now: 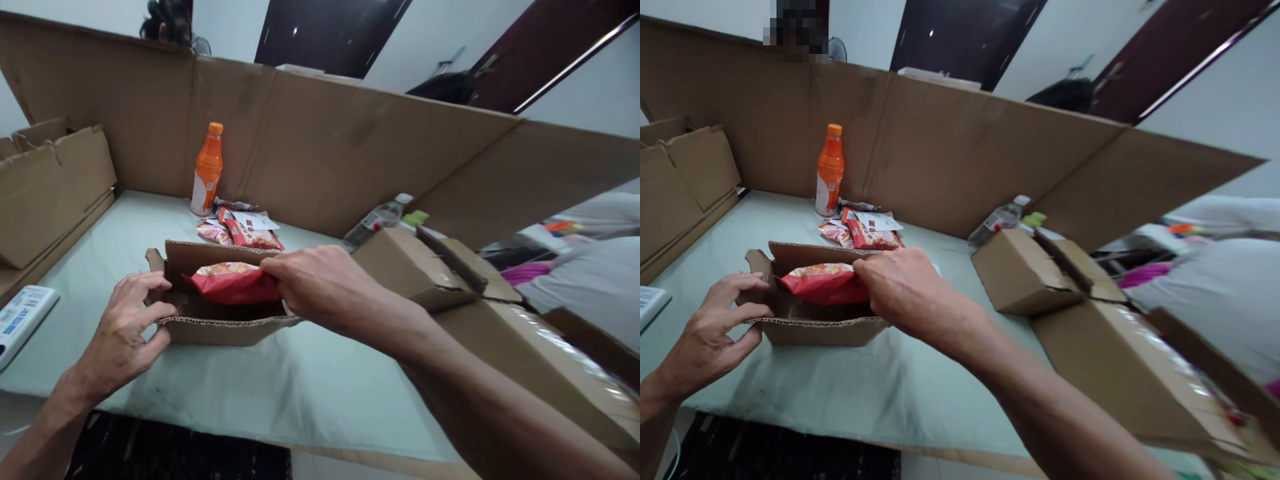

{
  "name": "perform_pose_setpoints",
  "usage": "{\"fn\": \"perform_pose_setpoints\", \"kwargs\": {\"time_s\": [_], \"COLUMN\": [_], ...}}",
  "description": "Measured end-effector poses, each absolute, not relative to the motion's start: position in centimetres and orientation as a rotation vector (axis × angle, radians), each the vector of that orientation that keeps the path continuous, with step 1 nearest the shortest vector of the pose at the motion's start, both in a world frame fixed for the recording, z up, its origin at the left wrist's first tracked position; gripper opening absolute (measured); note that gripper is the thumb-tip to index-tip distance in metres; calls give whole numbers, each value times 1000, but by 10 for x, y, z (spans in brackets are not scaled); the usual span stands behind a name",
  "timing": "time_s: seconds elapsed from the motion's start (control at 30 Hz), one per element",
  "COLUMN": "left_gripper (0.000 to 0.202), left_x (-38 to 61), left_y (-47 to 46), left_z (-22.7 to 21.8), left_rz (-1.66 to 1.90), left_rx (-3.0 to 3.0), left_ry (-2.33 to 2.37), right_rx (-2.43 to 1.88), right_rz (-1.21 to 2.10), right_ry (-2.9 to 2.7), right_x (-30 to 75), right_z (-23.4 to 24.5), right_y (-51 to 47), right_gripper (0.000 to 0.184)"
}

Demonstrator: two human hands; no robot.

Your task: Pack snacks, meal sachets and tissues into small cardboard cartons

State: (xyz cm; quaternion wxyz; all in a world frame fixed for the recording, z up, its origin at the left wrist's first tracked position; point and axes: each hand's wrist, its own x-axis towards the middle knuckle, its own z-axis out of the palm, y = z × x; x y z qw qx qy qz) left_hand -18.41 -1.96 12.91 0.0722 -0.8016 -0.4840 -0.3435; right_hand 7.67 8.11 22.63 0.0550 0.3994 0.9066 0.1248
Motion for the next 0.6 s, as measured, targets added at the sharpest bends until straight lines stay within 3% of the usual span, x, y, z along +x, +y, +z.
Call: {"fn": "perform_pose_setpoints", "kwargs": {"time_s": [0.2, 0.4, 0.5, 0.6], "left_gripper": [28, 14, 31, 50], "left_x": [-191, -183, -170, -159], "left_y": [-15, -20, -19, -7], "left_z": [140, 148, 159, 168], "left_rz": [-819, -849, -823, -523], "left_rx": [-2399, -2341, -2409, -2610], "left_ry": [-1388, -1371, -1262, -1261], "right_rx": [1135, 956, 869, 755], "right_rz": [217, -121, -297, -439], "right_ry": [2759, 2668, 2685, 2678], "right_x": [52, 36, 34, 39], "right_z": [237, 213, 194, 190], "right_y": [76, 89, 96, 97], "right_gripper": [19, 30, 29, 22]}}
